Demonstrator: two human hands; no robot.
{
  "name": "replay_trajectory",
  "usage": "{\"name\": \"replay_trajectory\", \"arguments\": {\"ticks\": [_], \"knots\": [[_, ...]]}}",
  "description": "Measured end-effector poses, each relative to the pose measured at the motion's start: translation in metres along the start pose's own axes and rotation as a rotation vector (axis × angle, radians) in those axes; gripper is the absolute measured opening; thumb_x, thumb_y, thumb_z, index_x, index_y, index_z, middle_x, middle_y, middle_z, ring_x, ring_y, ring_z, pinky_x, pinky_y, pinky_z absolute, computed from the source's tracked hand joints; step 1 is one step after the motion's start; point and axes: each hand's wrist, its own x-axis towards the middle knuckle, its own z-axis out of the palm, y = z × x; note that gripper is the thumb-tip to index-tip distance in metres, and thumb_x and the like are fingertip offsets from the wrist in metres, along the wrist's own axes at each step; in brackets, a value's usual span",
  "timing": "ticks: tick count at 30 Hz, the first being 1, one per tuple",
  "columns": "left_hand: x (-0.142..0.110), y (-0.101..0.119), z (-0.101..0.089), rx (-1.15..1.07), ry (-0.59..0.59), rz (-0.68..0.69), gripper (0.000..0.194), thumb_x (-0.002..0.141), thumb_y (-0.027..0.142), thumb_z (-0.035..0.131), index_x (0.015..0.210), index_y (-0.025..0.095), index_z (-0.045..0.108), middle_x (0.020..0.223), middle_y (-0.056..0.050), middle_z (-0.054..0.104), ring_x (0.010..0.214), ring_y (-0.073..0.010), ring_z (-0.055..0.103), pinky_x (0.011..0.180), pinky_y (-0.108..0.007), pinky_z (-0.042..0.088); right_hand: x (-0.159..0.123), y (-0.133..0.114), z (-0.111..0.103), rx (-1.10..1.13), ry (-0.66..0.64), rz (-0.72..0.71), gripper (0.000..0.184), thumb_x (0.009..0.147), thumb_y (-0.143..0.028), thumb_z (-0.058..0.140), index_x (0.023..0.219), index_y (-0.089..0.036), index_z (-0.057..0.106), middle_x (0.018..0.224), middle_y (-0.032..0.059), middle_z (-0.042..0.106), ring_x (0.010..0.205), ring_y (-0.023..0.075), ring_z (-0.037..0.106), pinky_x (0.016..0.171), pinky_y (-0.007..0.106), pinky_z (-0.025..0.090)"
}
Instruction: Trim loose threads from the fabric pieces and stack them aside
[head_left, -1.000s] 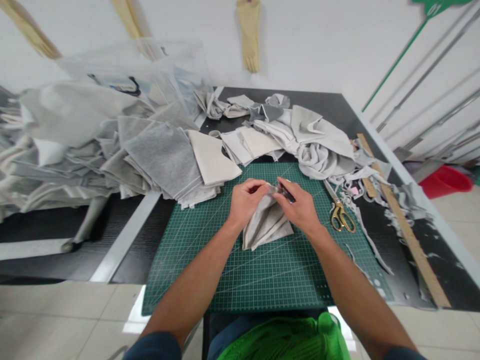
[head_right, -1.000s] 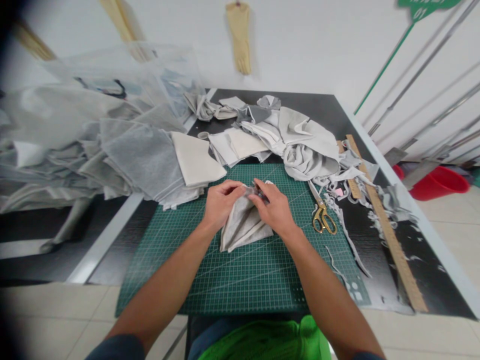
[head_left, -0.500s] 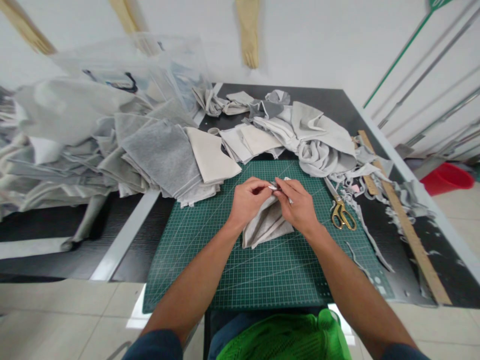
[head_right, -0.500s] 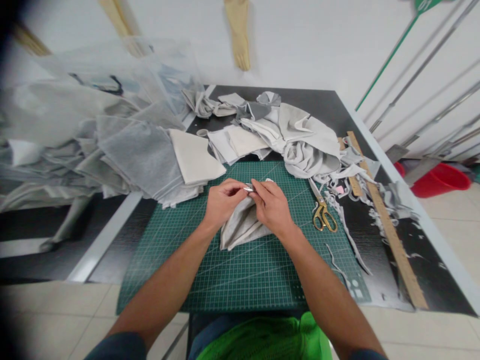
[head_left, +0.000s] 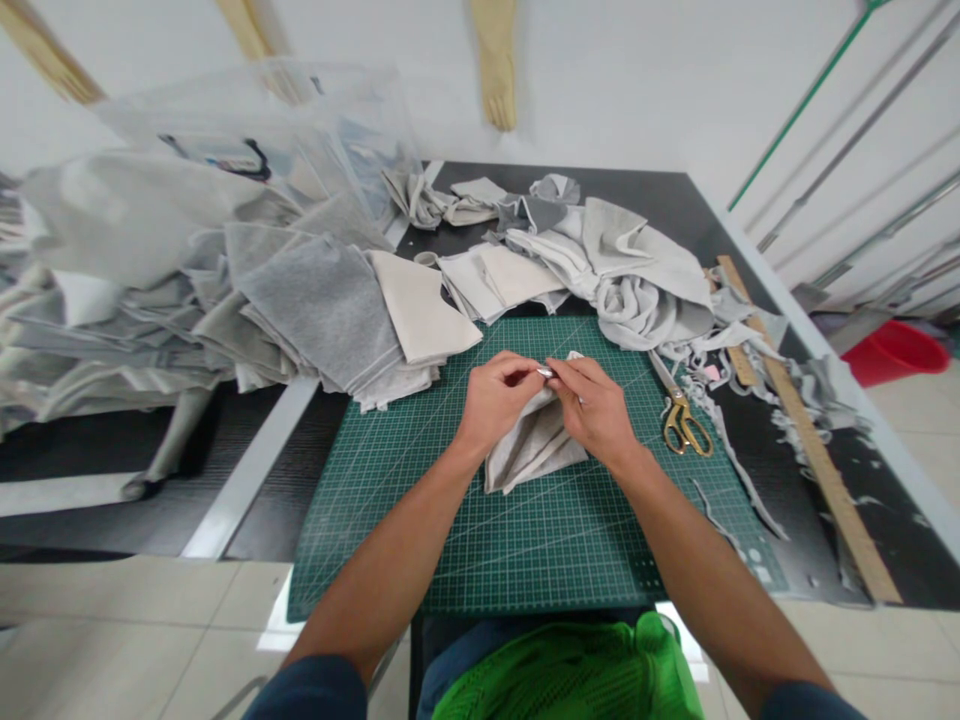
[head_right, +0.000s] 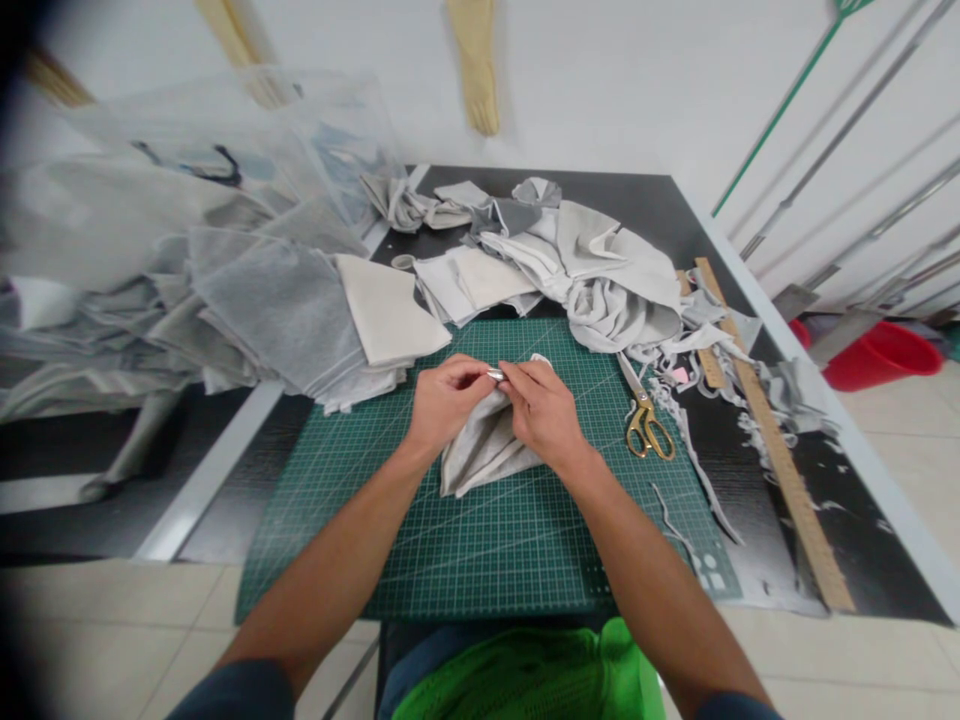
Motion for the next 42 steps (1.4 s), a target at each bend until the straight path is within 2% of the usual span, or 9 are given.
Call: {"name": "replay_trajectory", "arguments": {"ticks": [9,20,42], "knots": [[0.0,0.0002,-0.0011,0.005,0.008,0.008,0.007,0.083,0.027,0.076,0.081,0.021,0.08,0.083,-0.002,0.072,0.073,-0.0144,0.064,0.069,-0.028,0.049,0.0012,-0.0016,-0.0032,0.037,0.046,0.041,0.035,0.105,-0.035,0.049,0.129,-0.022,0.071,0.111,0.0122,0.072,0.105,0.0245,0.068,0.096,0.042,0.057],[-0.0006,-0.007,0.0012,0.061,0.013,0.111,0.007,0.082,0.019,0.073,0.085,0.022,0.079,0.085,-0.001,0.071,0.071,-0.0119,0.063,0.065,-0.025,0.05,-0.0011,-0.0003,-0.0018,-0.012,-0.001,-0.027,0.031,0.103,-0.028,0.052,0.126,-0.018,0.071,0.11,0.0128,0.074,0.103,0.0248,0.068,0.094,0.043,0.058],[-0.0008,-0.0062,0.0015,0.071,0.01,0.101,0.006,0.083,0.021,0.073,0.086,0.022,0.079,0.086,-0.001,0.072,0.071,-0.012,0.064,0.065,-0.026,0.05,0.0004,-0.0002,-0.0004,-0.023,0.029,-0.034,0.027,0.104,-0.026,0.051,0.12,-0.022,0.073,0.106,0.0106,0.075,0.1,0.024,0.069,0.091,0.042,0.058]]}}
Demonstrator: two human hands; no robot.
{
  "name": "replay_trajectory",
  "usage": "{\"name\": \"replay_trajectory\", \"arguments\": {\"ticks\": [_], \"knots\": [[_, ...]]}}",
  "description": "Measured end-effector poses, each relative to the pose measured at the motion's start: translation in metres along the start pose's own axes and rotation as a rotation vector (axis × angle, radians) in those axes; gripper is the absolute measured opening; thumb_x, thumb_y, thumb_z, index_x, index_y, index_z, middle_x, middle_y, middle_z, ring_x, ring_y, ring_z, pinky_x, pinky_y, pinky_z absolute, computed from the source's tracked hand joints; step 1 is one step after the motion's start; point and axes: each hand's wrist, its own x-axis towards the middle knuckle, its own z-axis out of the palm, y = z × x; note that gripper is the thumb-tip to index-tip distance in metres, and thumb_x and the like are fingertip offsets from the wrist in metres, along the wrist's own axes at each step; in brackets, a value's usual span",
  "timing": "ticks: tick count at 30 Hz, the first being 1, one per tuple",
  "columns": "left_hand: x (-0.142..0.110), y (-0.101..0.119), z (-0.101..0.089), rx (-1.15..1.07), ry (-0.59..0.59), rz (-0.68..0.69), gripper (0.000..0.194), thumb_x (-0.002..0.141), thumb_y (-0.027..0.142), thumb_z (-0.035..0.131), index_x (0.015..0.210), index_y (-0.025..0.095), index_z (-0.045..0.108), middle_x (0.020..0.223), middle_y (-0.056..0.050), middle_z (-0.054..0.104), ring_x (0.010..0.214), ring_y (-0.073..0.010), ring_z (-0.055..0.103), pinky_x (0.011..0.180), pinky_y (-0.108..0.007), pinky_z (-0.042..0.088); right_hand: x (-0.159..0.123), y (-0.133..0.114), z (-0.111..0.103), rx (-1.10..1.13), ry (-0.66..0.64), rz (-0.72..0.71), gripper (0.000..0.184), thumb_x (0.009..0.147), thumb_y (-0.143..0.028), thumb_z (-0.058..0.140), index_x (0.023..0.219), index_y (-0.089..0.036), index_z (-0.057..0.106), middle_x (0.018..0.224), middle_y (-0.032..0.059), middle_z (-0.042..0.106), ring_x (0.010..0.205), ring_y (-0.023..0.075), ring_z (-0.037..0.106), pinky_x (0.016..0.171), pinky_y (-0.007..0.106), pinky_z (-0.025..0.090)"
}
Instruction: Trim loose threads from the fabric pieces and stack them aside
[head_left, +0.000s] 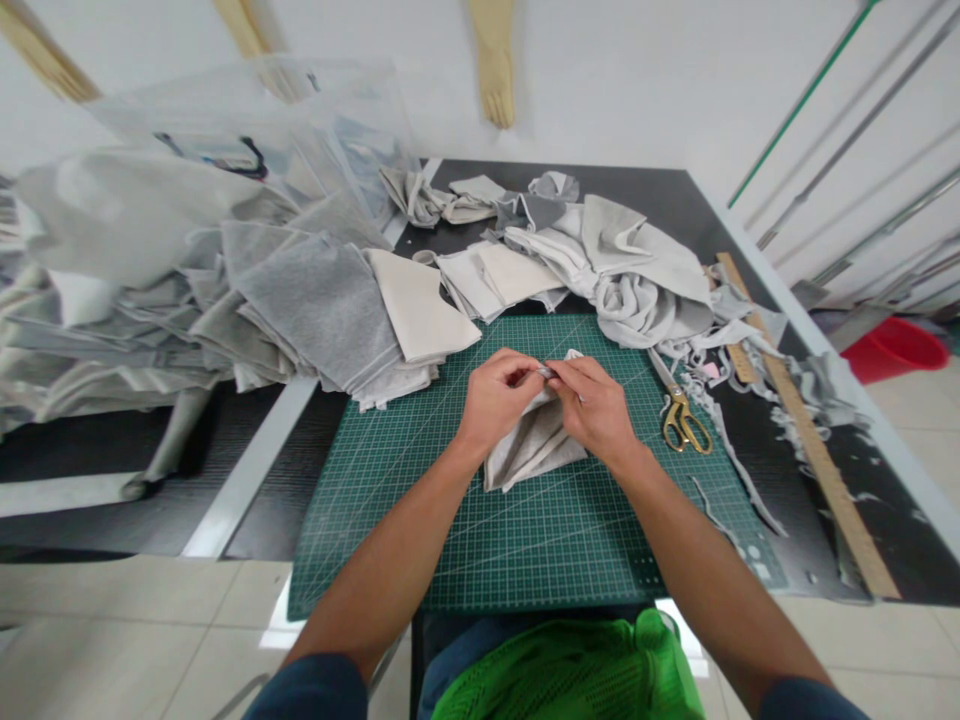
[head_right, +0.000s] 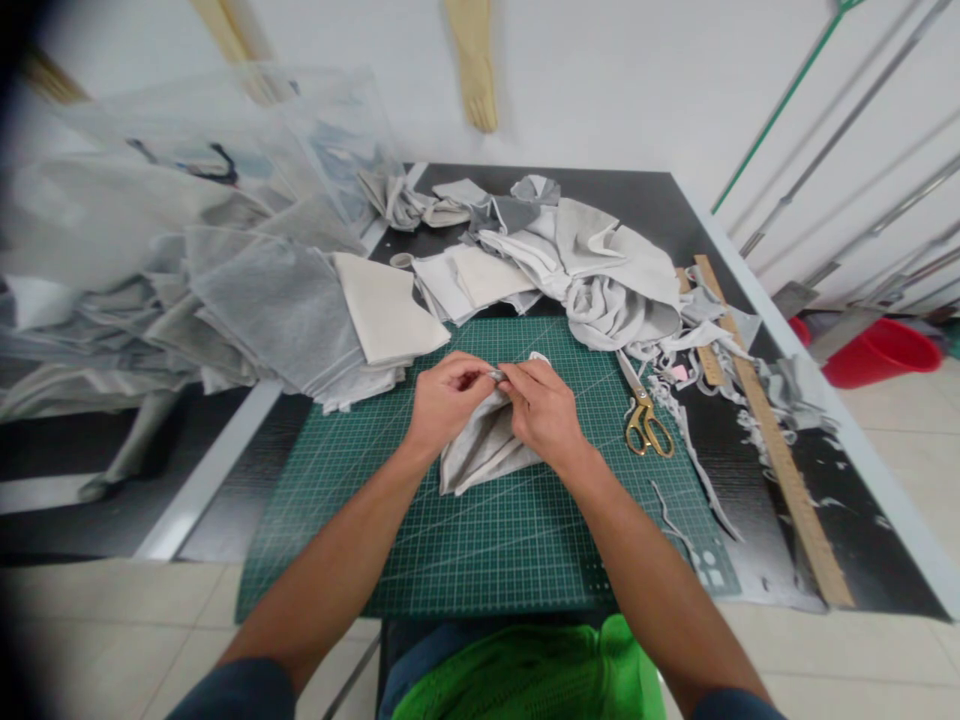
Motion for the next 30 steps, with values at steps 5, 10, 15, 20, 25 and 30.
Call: {"name": "replay_trajectory", "arguments": {"ticks": [5,10,15,20,25,30], "knots": [[0.0,0.002,0.0,-0.003,-0.011,0.004,0.006,0.083,0.021,0.073,0.085,0.022,0.079,0.085,-0.001,0.072,0.072,-0.0123,0.064,0.066,-0.026,0.05,0.0,0.0,0.0,0.005,0.004,-0.015,0.027,0.104,-0.025,0.051,0.116,-0.022,0.074,0.101,0.0098,0.075,0.096,0.0233,0.069,0.087,0.04,0.058],[0.0,0.003,0.0,-0.007,-0.006,0.0,0.005,0.084,0.022,0.073,0.085,0.022,0.078,0.086,-0.001,0.072,0.071,-0.0122,0.063,0.066,-0.026,0.05,0.003,-0.001,-0.006,0.039,0.025,0.066,0.028,0.104,-0.028,0.05,0.118,-0.022,0.074,0.104,0.01,0.074,0.096,0.0225,0.069,0.088,0.039,0.058],[0.0,0.002,-0.001,-0.006,-0.017,0.028,0.008,0.084,0.019,0.071,0.086,0.022,0.078,0.087,-0.001,0.072,0.073,-0.0122,0.063,0.067,-0.026,0.05,0.004,0.001,-0.013,0.066,-0.004,0.094,0.027,0.102,-0.03,0.053,0.116,-0.021,0.074,0.104,0.0098,0.075,0.096,0.0227,0.07,0.087,0.038,0.058],[0.0,0.001,-0.001,0.008,-0.023,0.037,0.009,0.084,0.018,0.071,0.087,0.023,0.078,0.087,-0.001,0.071,0.073,-0.0122,0.063,0.067,-0.026,0.05,0.003,0.002,-0.011,0.072,-0.078,0.043,0.027,0.102,-0.03,0.053,0.115,-0.021,0.075,0.104,0.01,0.076,0.098,0.0235,0.07,0.09,0.04,0.057],[0.001,0.002,-0.001,-0.001,-0.038,0.025,0.009,0.084,0.019,0.07,0.087,0.023,0.078,0.088,-0.002,0.071,0.073,-0.0127,0.063,0.067,-0.027,0.05,0.002,0.002,-0.009,0.057,-0.104,0.054,0.029,0.102,-0.033,0.052,0.116,-0.022,0.075,0.105,0.0104,0.076,0.1,0.0245,0.07,0.092,0.042,0.058],[0.0,0.002,0.0,-0.006,-0.035,0.007,0.007,0.084,0.02,0.07,0.086,0.022,0.076,0.089,-0.002,0.071,0.074,-0.0128,0.063,0.068,-0.027,0.05,0.002,0.001,-0.01,0.075,-0.089,0.065,0.028,0.103,-0.033,0.051,0.113,-0.022,0.074,0.104,0.0096,0.076,0.098,0.0237,0.069,0.09,0.041,0.057]]}}
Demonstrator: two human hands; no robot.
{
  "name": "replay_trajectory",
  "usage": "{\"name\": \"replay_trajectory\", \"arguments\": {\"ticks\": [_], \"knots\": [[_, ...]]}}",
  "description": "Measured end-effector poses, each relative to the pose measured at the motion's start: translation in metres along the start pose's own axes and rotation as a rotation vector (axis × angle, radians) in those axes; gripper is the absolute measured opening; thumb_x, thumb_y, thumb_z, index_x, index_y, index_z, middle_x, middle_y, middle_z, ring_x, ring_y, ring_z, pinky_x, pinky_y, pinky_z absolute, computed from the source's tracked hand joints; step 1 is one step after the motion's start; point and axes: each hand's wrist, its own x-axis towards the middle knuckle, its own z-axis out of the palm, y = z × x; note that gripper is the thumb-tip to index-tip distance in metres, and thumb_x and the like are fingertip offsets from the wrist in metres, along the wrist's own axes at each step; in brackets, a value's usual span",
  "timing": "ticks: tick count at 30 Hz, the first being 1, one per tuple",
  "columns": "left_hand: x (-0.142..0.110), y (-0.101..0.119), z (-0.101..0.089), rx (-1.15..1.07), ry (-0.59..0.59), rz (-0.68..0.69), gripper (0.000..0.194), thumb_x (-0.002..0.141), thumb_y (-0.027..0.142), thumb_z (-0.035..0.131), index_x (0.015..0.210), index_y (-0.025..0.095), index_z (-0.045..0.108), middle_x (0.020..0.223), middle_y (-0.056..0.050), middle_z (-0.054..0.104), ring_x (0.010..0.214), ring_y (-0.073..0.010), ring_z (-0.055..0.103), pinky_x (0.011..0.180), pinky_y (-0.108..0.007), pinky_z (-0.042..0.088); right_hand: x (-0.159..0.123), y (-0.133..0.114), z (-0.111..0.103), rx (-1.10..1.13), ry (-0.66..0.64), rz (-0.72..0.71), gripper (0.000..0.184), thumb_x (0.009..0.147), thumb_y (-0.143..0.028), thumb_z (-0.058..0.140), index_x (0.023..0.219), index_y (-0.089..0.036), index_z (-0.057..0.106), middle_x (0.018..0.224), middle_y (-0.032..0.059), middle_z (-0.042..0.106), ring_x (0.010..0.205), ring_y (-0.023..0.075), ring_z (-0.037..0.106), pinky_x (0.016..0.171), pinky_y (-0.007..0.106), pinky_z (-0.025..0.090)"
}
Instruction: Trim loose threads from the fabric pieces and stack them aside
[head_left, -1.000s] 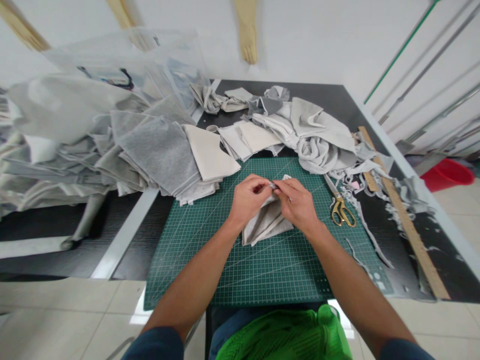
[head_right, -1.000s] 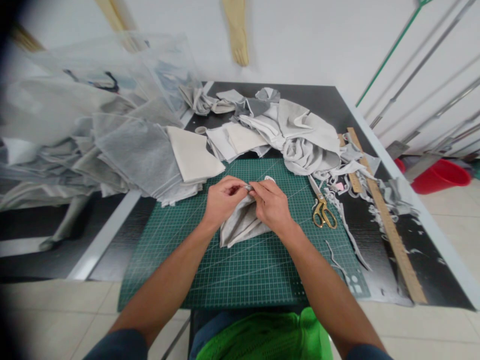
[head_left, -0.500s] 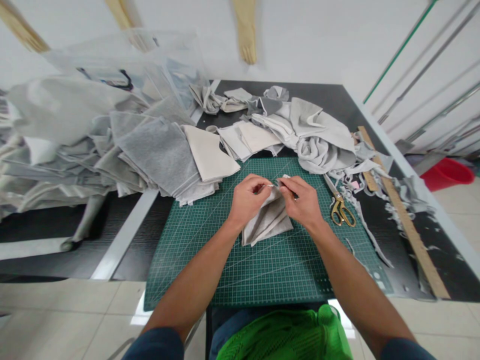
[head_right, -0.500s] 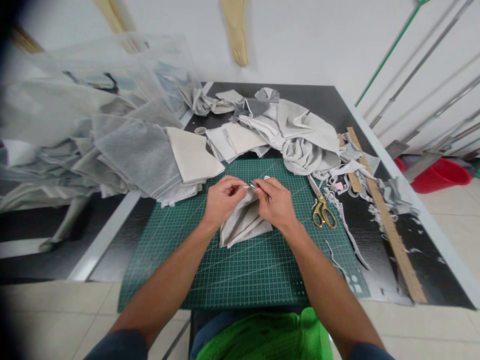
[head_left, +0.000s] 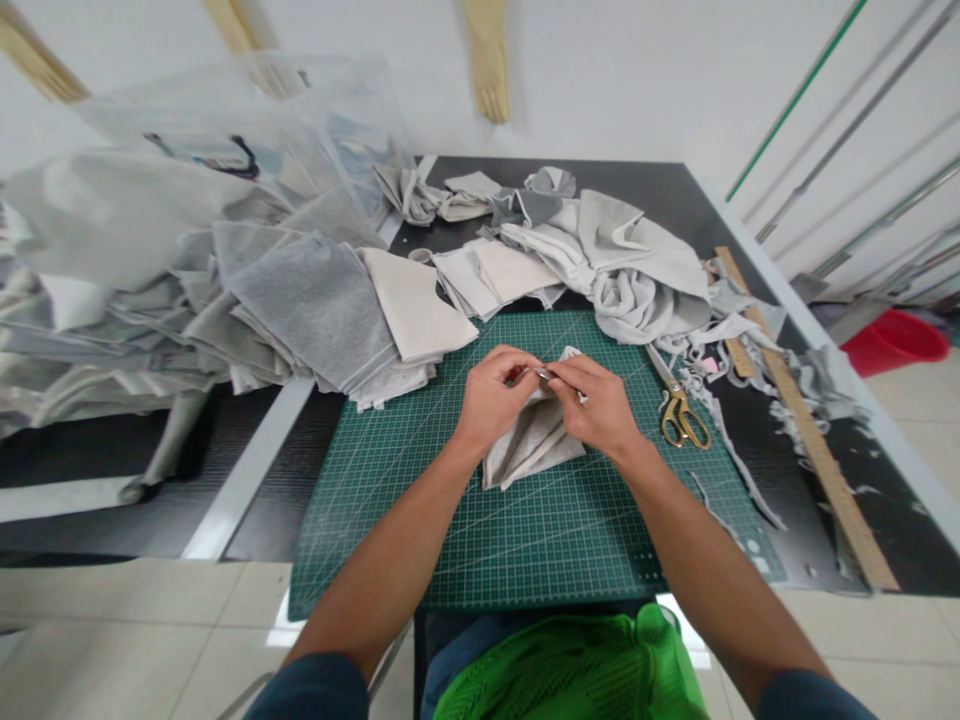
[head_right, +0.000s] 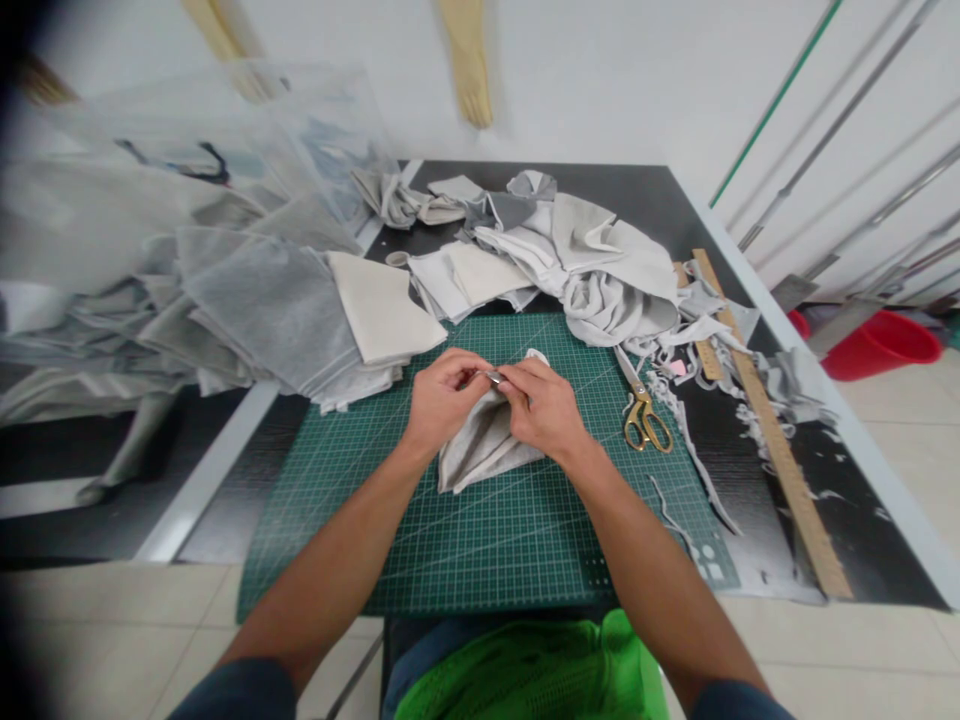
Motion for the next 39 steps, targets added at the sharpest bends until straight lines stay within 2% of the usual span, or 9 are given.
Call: {"name": "replay_trajectory", "arguments": {"ticks": [2,5,8,17,23,27,31,36,39], "knots": [[0.0,-0.001,0.001,-0.039,0.018,-0.021,0.009,0.084,0.019,0.07,0.092,0.022,0.074,0.088,-0.001,0.069,0.074,-0.0126,0.062,0.069,-0.027,0.05,0.0,0.0,-0.001,0.013,0.031,0.035,0.027,0.102,-0.034,0.052,0.113,-0.021,0.073,0.104,0.01,0.075,0.098,0.0237,0.069,0.089,0.04,0.057],[0.0,-0.001,0.003,-0.177,0.062,-0.071,0.028,0.079,0.015,0.071,0.106,0.021,0.065,0.085,0.0,0.066,0.074,-0.0119,0.062,0.069,-0.025,0.05,0.001,0.0,-0.001,0.056,0.088,0.107,0.027,0.1,-0.035,0.055,0.117,-0.021,0.071,0.107,0.0096,0.073,0.097,0.0233,0.068,0.088,0.04,0.056],[0.001,0.002,0.004,-0.26,0.071,-0.085,0.036,0.076,0.012,0.07,0.108,0.021,0.058,0.085,0.001,0.065,0.074,-0.0115,0.061,0.07,-0.025,0.049,0.001,0.001,0.0,0.125,0.108,0.164,0.027,0.097,-0.035,0.059,0.118,-0.021,0.069,0.107,0.0076,0.073,0.095,0.0221,0.068,0.086,0.038,0.055],[-0.002,0.0,0.004,-0.257,0.009,-0.007,0.029,0.079,0.01,0.065,0.105,0.022,0.06,0.085,0.0,0.067,0.078,-0.0131,0.065,0.075,-0.027,0.052,0.0,-0.009,0.008,0.265,0.055,0.301,0.03,0.089,-0.038,0.069,0.114,-0.021,0.073,0.1,0.0043,0.076,0.078,0.0178,0.066,0.076,0.034,0.055],[-0.004,0.0,0.005,-0.225,-0.017,-0.03,0.028,0.08,0.013,0.066,0.107,0.022,0.063,0.087,-0.001,0.068,0.079,-0.0136,0.065,0.074,-0.027,0.053,0.002,-0.009,0.012,0.236,0.117,0.284,0.019,0.09,-0.041,0.071,0.086,-0.022,0.074,0.083,0.0022,0.072,0.073,0.0174,0.062,0.071,0.033,0.053],[-0.002,0.002,0.002,-0.239,-0.098,-0.073,0.026,0.081,0.022,0.073,0.106,0.021,0.068,0.087,-0.002,0.068,0.077,-0.0145,0.065,0.07,-0.027,0.053,0.004,-0.011,0.01,0.221,0.158,0.261,0.017,0.093,-0.037,0.067,0.085,-0.022,0.072,0.084,0.0022,0.07,0.075,0.0172,0.061,0.071,0.033,0.052],[0.002,-0.001,-0.001,-0.134,-0.153,-0.076,0.011,0.086,0.028,0.072,0.092,0.021,0.075,0.089,-0.004,0.071,0.08,-0.0162,0.066,0.072,-0.029,0.052,0.003,-0.011,0.009,0.248,0.176,0.227,0.013,0.093,-0.033,0.065,0.087,-0.023,0.069,0.088,0.0022,0.068,0.077,0.017,0.06,0.068,0.031,0.049],[0.005,-0.021,0.001,-0.205,0.003,-0.171,0.011,0.094,0.032,0.061,0.094,0.022,0.063,0.084,-0.001,0.068,0.075,-0.0144,0.062,0.069,-0.026,0.049,0.001,0.004,0.009,0.236,0.26,0.362,0.019,0.095,-0.037,0.06,0.101,-0.022,0.069,0.096,0.0046,0.071,0.08,0.0177,0.061,0.071,0.031,0.05],[0.007,-0.034,0.0,-0.15,0.119,-0.215,0.007,0.096,0.029,0.055,0.095,0.023,0.058,0.073,0.003,0.056,0.062,-0.0126,0.052,0.059,-0.023,0.041,0.001,0.023,0.005,0.122,0.299,0.46,0.021,0.094,-0.036,0.058,0.101,-0.02,0.07,0.093,0.0052,0.072,0.078,0.0187,0.062,0.073,0.032,0.049]]}}
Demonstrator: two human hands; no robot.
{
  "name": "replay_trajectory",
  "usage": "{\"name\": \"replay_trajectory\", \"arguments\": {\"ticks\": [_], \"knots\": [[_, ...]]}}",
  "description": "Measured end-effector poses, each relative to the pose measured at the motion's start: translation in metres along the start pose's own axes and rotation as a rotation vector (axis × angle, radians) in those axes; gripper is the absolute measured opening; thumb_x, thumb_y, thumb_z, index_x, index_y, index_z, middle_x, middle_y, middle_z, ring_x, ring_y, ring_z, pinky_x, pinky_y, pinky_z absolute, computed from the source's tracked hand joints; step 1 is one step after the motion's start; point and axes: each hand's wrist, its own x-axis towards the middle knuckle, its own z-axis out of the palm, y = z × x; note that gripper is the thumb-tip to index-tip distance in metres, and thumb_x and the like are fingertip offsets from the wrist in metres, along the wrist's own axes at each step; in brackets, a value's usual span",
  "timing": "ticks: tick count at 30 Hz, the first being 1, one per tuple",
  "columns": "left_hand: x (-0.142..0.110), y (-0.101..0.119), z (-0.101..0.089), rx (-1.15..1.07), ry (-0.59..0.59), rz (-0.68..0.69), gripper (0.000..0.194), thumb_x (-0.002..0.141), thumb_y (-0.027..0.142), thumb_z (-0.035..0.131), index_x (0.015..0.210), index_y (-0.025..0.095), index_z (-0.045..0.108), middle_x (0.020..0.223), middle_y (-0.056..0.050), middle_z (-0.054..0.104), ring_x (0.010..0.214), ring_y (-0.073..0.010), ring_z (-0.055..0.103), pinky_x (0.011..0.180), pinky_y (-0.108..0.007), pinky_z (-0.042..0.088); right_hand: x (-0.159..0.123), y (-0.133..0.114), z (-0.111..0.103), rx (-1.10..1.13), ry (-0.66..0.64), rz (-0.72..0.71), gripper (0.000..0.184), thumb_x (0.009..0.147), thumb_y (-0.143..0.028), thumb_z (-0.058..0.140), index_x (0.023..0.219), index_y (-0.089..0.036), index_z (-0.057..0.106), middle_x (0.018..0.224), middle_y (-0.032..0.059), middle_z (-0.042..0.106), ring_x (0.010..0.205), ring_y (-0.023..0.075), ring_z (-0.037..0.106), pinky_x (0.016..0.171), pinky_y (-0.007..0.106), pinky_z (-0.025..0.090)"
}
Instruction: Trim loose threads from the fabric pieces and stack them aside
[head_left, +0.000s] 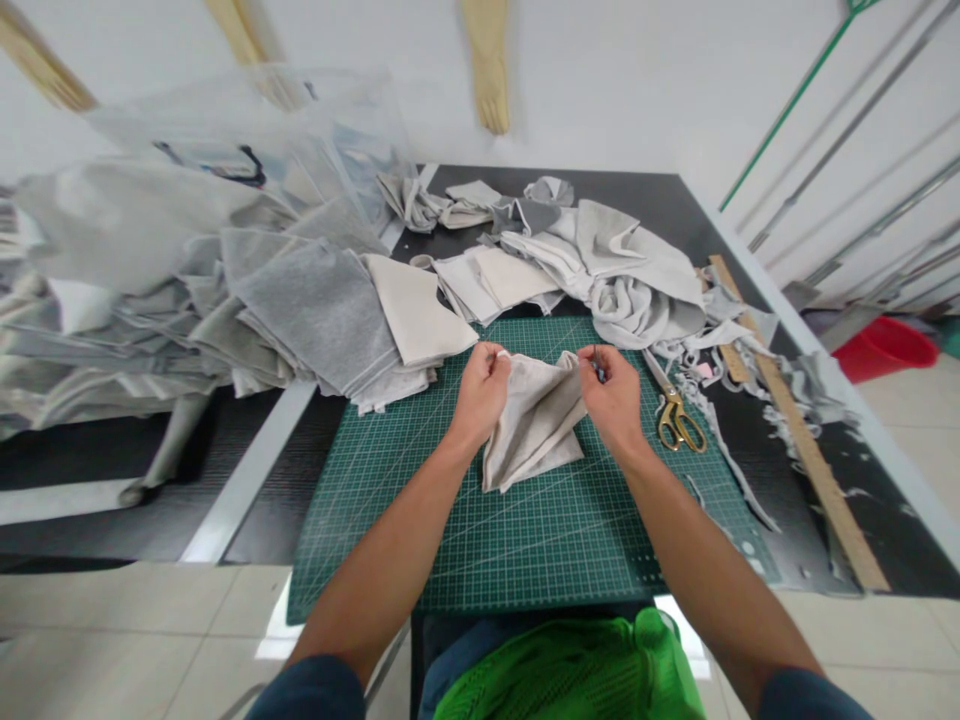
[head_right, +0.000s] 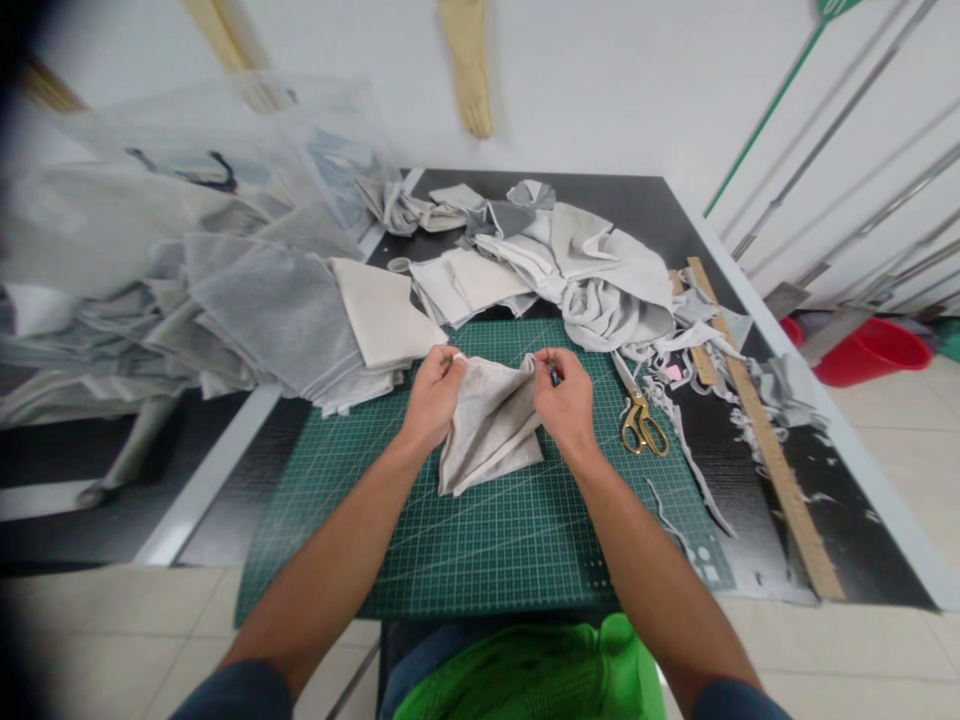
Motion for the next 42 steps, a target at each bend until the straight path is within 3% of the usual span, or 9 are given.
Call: {"name": "replay_trajectory", "arguments": {"ticks": [8,12,16,20,24,27,31,38,42], "knots": [[0.007,0.001,-0.018,0.363,0.095,0.13,0.039,0.073,-0.002,0.05,0.099,0.023,0.065,0.097,-0.003,0.068,0.098,-0.0237,0.064,0.092,-0.037,0.049,0.018,0.026,-0.015,-0.509,-0.164,0.081,0.031,0.09,-0.051,0.065,0.085,-0.02,0.069,0.079,0.0109,0.072,0.074,0.0263,0.067,0.072,0.037,0.048],[0.007,0.002,-0.023,0.581,0.033,0.107,0.041,0.063,-0.006,0.05,0.089,0.021,0.067,0.099,-0.008,0.068,0.102,-0.0293,0.064,0.099,-0.046,0.049,0.021,0.029,-0.015,-0.497,-0.357,0.069,0.025,0.076,-0.043,0.078,0.085,-0.021,0.069,0.075,0.0048,0.07,0.067,0.0205,0.062,0.066,0.032,0.045],[0.004,0.009,-0.021,0.683,0.049,0.257,0.045,0.064,-0.006,0.051,0.094,0.021,0.071,0.113,-0.012,0.068,0.12,-0.0333,0.06,0.109,-0.055,0.045,0.022,0.024,-0.016,-0.252,-0.567,0.123,0.018,0.077,-0.035,0.072,0.087,-0.02,0.07,0.073,-0.0026,0.063,0.065,0.0149,0.055,0.062,0.028,0.042],[-0.002,0.017,-0.01,0.531,-0.152,0.458,0.056,0.072,-0.004,0.051,0.118,0.023,0.07,0.136,-0.009,0.066,0.14,-0.0291,0.051,0.123,-0.053,0.037,0.015,0.009,-0.009,-0.028,-0.486,0.099,0.029,0.078,-0.032,0.069,0.104,-0.018,0.07,0.081,-0.0022,0.064,0.073,0.0155,0.056,0.069,0.029,0.046],[-0.008,0.019,0.0,0.424,-0.42,0.493,0.079,0.071,0.002,0.055,0.147,0.021,0.051,0.154,-0.011,0.055,0.15,-0.0298,0.04,0.126,-0.054,0.033,0.005,-0.005,-0.001,-0.004,-0.512,-0.118,0.02,0.08,-0.026,0.067,0.1,-0.021,0.069,0.087,0.0005,0.067,0.083,0.0195,0.059,0.081,0.035,0.048],[-0.008,0.02,-0.001,0.471,-0.46,0.466,0.069,0.071,0.005,0.058,0.139,0.02,0.057,0.141,-0.011,0.063,0.138,-0.0306,0.05,0.121,-0.053,0.036,0.001,-0.009,0.001,-0.01,-0.454,-0.251,0.016,0.079,-0.022,0.069,0.095,-0.023,0.07,0.104,0.0059,0.069,0.104,0.025,0.061,0.098,0.043,0.046],[-0.004,0.025,-0.009,0.55,-0.313,0.35,0.029,0.073,0.007,0.06,0.098,0.021,0.066,0.093,-0.005,0.07,0.101,-0.0255,0.059,0.096,-0.042,0.049,-0.002,-0.007,0.001,0.036,-0.403,-0.227,0.012,0.079,-0.023,0.072,0.089,-0.023,0.065,0.129,0.0101,0.065,0.123,0.0295,0.059,0.106,0.048,0.043],[0.0,0.031,-0.014,0.513,-0.213,0.4,0.019,0.067,0.005,0.059,0.07,0.022,0.054,0.076,-0.002,0.061,0.087,-0.0225,0.054,0.083,-0.037,0.044,-0.006,-0.01,0.003,0.178,-0.571,0.07,0.057,0.078,-0.035,0.08,0.13,-0.024,0.059,0.091,-0.0004,0.069,0.073,0.0163,0.058,0.069,0.031,0.045],[-0.002,0.028,-0.014,0.353,-0.204,0.326,0.017,0.066,0.005,0.056,0.068,0.022,0.051,0.081,-0.002,0.067,0.085,-0.0206,0.06,0.079,-0.035,0.045,-0.005,-0.017,-0.002,0.173,-0.605,0.114,0.027,0.08,-0.037,0.078,0.1,-0.021,0.07,0.079,-0.0031,0.062,0.068,0.0136,0.05,0.063,0.028,0.037]]}}
